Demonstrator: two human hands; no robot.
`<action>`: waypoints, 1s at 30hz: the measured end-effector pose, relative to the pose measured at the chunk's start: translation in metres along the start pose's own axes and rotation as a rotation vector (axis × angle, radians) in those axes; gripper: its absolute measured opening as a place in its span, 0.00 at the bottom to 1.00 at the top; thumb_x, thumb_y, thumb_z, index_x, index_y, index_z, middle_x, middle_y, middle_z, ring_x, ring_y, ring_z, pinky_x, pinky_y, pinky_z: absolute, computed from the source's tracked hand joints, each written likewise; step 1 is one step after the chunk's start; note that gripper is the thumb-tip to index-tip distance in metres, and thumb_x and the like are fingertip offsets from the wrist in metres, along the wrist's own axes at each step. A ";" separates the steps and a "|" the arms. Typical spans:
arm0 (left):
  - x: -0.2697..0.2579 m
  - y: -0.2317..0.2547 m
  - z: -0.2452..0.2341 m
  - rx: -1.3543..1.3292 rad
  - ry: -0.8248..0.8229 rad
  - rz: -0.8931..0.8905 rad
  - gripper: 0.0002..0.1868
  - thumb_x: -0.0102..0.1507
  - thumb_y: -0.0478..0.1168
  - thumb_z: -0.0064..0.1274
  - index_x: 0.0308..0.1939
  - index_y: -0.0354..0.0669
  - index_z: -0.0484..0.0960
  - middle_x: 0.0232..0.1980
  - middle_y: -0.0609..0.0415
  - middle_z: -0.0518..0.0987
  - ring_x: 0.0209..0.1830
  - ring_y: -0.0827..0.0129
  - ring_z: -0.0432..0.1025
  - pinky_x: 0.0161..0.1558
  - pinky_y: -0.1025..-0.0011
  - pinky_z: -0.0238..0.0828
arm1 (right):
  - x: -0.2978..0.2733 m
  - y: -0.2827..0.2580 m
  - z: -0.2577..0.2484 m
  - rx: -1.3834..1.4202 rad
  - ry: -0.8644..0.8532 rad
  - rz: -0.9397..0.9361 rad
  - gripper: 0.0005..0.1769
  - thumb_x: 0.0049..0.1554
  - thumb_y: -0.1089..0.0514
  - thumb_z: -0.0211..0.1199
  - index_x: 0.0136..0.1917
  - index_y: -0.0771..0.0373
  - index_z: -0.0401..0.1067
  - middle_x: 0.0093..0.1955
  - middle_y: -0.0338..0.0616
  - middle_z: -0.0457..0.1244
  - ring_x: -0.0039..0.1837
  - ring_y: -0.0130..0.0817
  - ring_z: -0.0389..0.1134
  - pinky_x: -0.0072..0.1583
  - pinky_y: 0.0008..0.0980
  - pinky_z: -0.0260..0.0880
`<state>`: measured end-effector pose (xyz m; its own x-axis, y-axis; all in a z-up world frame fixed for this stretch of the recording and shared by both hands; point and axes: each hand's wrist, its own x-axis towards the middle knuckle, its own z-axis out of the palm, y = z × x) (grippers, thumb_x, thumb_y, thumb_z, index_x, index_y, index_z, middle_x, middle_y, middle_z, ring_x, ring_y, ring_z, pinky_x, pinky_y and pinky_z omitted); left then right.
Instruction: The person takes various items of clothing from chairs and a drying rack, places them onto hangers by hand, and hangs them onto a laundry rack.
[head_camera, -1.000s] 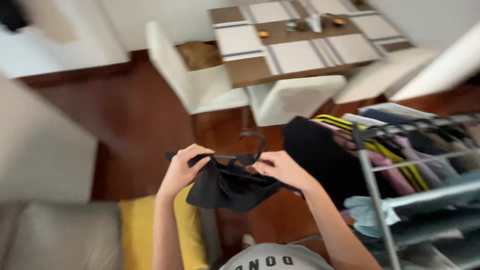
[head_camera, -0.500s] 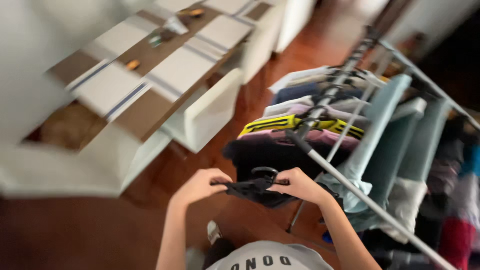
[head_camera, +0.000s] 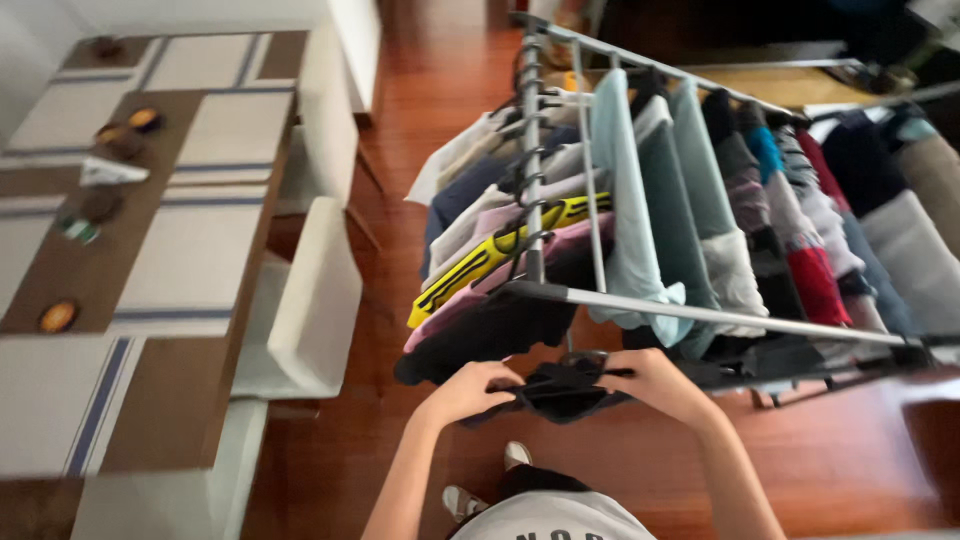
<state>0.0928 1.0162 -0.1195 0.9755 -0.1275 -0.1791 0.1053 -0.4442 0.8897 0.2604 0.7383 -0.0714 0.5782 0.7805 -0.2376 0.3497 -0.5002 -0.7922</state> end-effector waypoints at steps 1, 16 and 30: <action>0.009 -0.002 -0.001 0.003 -0.022 0.010 0.14 0.64 0.37 0.60 0.55 0.46 0.86 0.53 0.47 0.84 0.56 0.54 0.79 0.60 0.60 0.76 | -0.006 0.014 -0.003 0.005 0.018 0.014 0.07 0.55 0.57 0.71 0.41 0.63 0.83 0.36 0.44 0.76 0.47 0.38 0.79 0.58 0.40 0.75; 0.075 -0.023 -0.044 0.171 -0.280 0.123 0.29 0.69 0.41 0.53 0.74 0.52 0.68 0.74 0.53 0.67 0.75 0.57 0.64 0.73 0.60 0.63 | -0.114 0.042 0.039 -0.011 0.652 0.507 0.09 0.53 0.54 0.73 0.42 0.61 0.85 0.31 0.43 0.74 0.40 0.33 0.74 0.51 0.38 0.75; 0.059 -0.116 0.015 0.143 -0.674 0.451 0.31 0.62 0.33 0.58 0.69 0.38 0.70 0.64 0.37 0.74 0.61 0.45 0.75 0.53 0.55 0.82 | -0.107 -0.075 0.233 -0.012 1.109 0.636 0.12 0.54 0.51 0.69 0.30 0.52 0.78 0.28 0.39 0.70 0.38 0.38 0.73 0.48 0.38 0.73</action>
